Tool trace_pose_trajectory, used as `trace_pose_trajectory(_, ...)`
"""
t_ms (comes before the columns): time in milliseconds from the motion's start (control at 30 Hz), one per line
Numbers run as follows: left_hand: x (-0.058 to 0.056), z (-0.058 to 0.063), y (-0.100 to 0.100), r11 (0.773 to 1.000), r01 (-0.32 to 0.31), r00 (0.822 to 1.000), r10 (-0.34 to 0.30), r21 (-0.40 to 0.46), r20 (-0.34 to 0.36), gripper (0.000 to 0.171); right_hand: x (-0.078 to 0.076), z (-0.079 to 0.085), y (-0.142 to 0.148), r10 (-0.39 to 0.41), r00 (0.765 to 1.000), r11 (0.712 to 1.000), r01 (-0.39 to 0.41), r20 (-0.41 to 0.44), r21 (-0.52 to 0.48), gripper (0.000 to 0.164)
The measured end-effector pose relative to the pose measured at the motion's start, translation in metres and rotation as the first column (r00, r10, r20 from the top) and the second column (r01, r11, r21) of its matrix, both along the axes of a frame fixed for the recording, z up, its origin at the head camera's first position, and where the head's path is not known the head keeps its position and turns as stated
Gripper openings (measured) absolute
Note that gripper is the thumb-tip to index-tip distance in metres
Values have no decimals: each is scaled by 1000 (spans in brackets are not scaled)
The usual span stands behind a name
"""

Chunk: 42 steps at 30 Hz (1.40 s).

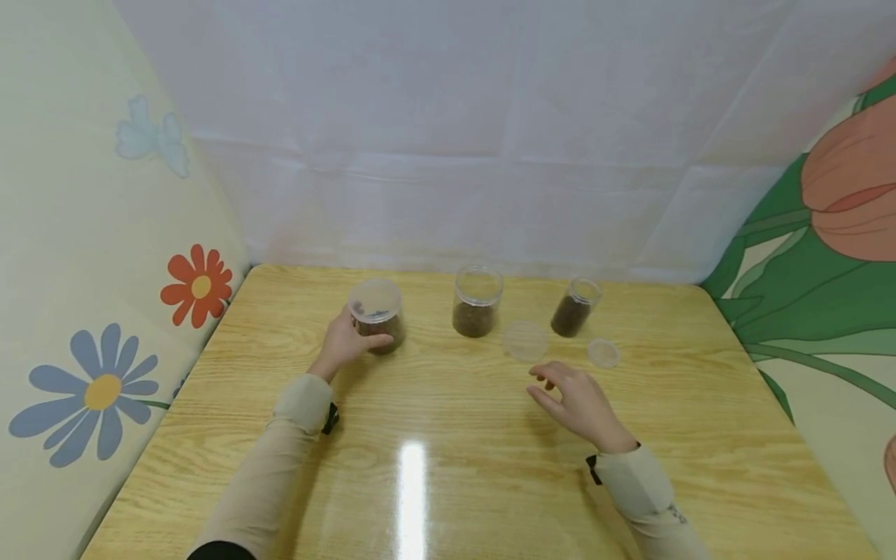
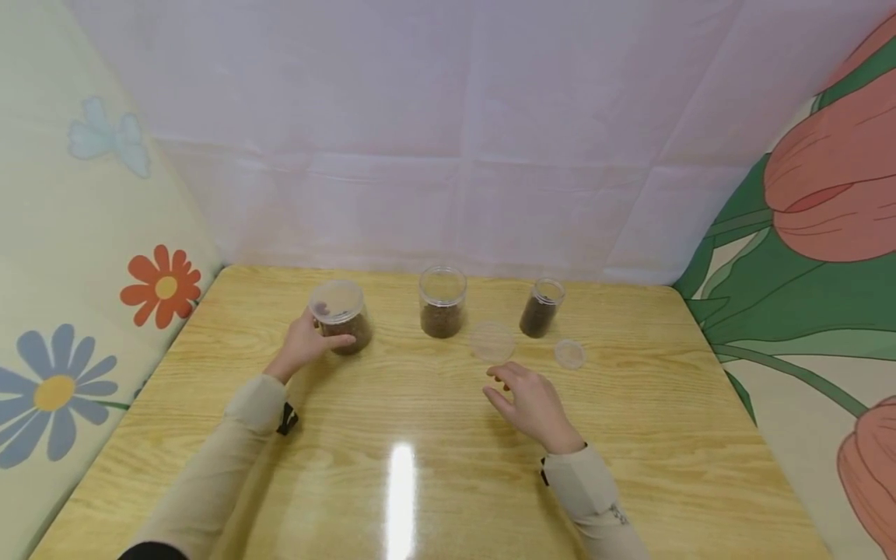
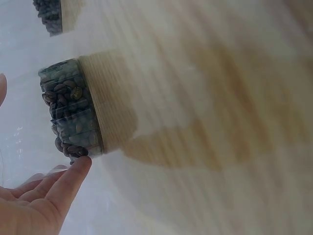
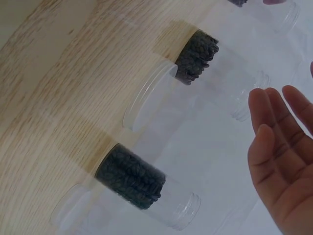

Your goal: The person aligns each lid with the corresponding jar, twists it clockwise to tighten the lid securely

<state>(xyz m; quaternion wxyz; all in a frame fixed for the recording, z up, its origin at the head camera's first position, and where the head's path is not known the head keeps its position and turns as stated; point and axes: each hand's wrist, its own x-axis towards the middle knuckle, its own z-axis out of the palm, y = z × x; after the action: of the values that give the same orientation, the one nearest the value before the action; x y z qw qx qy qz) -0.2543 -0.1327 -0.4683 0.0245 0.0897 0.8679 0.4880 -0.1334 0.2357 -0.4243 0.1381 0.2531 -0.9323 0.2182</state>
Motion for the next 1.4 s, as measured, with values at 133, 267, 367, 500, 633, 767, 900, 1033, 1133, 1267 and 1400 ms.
trace_pose_trajectory(133, -5, 2, -2, 1000, -12, 1000, 12, -4, 20, 97, 0, 0, 0, -2, 1000, 1000, 2, 0, -2, 19)
trace_pose_trajectory(267, -10, 3, -3, 1000, -15, 999, 14, 8, 34, 99, 0, 0, 1, -2, 1000, 1000, 2, -1, -4, 19)
trace_pose_trajectory(367, -13, 4, -4, 1000, -15, 999, 14, 26, 40, 100, 0, -1, 1, 3, 1000, 1000, -3, -11, -2, 19)
trace_pose_trajectory(500, -17, 3, -4, 999, -26, 998, 24, 36, 55, 100, 0, -2, 1, 6, 1000, 1000, -6, -22, 1, 19)
trace_pose_trajectory(633, -21, 1, -4, 998, -34, 997, 31, 44, 72, 102, -1, -3, 1, -1, 1000, 1000, 1, -16, 0, 19)
trace_pose_trajectory(767, -24, 0, -3, 998, -35, 996, 30, 58, 80, 103, -1, -3, 1, 0, 1000, 1000, 0, -8, 0, 20)
trace_pose_trajectory(900, -27, 0, -3, 997, -35, 997, 30, 65, 77, 103, -1, -4, 1, 1, 1000, 1000, -1, -3, 0, 19)
trace_pose_trajectory(1033, -26, 1, -3, 997, -38, 996, 33, 64, 83, 107, -1, -4, 0, 2, 1000, 1000, -2, 1, -3, 19)
trace_pose_trajectory(1133, -24, 2, -4, 997, -37, 996, 32, 62, 86, 111, -1, -3, 0, 2, 1000, 1000, -2, 5, -3, 19)
trace_pose_trajectory(1267, -19, 4, -5, 998, -32, 996, 28, 46, 90, 115, -1, -3, 0, -4, 1000, 1000, 4, 15, -1, 19)
trace_pose_trajectory(1400, -10, 6, -6, 999, -41, 993, 37, 26, 113, 110, -1, -2, 0, -7, 1000, 1000, 7, 26, 0, 19)
